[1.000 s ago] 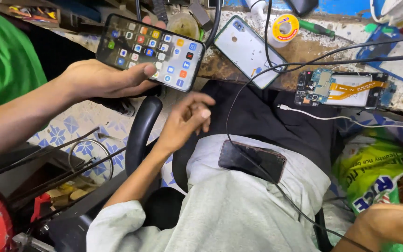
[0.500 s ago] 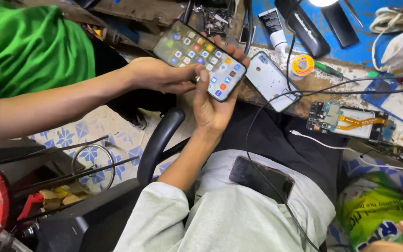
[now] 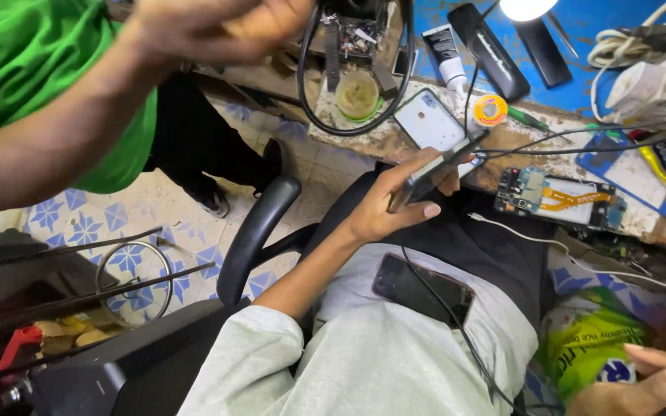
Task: The person uses a soldering iron and solder wire to work on a disassembled smartphone motherboard. They apply solder to various points on the circuit board, briefly handle a separate smartphone to check its screen, and continue soldering components on the board.
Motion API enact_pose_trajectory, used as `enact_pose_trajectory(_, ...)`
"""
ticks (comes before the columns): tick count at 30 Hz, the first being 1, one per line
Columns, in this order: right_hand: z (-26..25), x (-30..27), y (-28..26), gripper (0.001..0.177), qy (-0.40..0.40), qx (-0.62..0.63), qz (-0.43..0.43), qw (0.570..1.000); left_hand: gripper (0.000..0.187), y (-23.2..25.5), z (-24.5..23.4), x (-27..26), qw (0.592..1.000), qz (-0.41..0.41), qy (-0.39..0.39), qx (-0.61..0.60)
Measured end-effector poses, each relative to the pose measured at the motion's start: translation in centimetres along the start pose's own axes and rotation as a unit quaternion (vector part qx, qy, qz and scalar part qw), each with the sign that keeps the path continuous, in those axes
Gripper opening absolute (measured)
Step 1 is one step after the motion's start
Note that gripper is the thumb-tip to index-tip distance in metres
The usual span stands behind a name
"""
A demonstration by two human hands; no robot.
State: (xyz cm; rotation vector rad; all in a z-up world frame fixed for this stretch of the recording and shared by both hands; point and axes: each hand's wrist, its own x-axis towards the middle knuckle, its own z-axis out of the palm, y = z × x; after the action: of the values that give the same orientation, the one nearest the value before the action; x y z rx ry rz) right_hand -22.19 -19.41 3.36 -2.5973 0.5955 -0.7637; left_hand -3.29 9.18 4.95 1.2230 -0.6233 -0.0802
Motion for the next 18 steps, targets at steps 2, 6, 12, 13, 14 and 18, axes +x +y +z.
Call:
enact_pose_trajectory(2,2.7,-0.2,4.5,0.044,0.03,0.102,0.009,0.994,0.049,0.8,0.0,0.1,0.997,-0.009,-0.029,0.076)
enact_pose_trajectory(6,0.2,1.8,-1.4,0.044,0.114,0.191,-0.048,0.974,0.079,0.7,0.4,0.1,0.983,-0.005,-0.086,0.162)
enact_pose_trajectory(12,2.4,3.0,3.1,0.017,0.17,0.215,-0.062,0.96,0.063,-1.1,2.9,-1.1,0.985,-0.112,-0.099,-0.09)
enact_pose_trajectory(13,1.9,3.0,2.3,0.017,0.186,0.188,-0.036,0.964,0.063,-1.3,3.3,-1.1,0.977,-0.128,-0.132,-0.108)
enact_pose_trajectory(14,1.5,3.4,1.8,0.017,0.149,0.173,-0.061,0.972,0.064,-1.5,3.8,-1.2,0.962,-0.183,-0.154,-0.131)
enact_pose_trajectory(18,1.8,2.9,1.2,0.014,0.059,0.19,-0.058,0.978,0.06,-3.0,6.6,-1.8,0.91,-0.259,-0.233,-0.224)
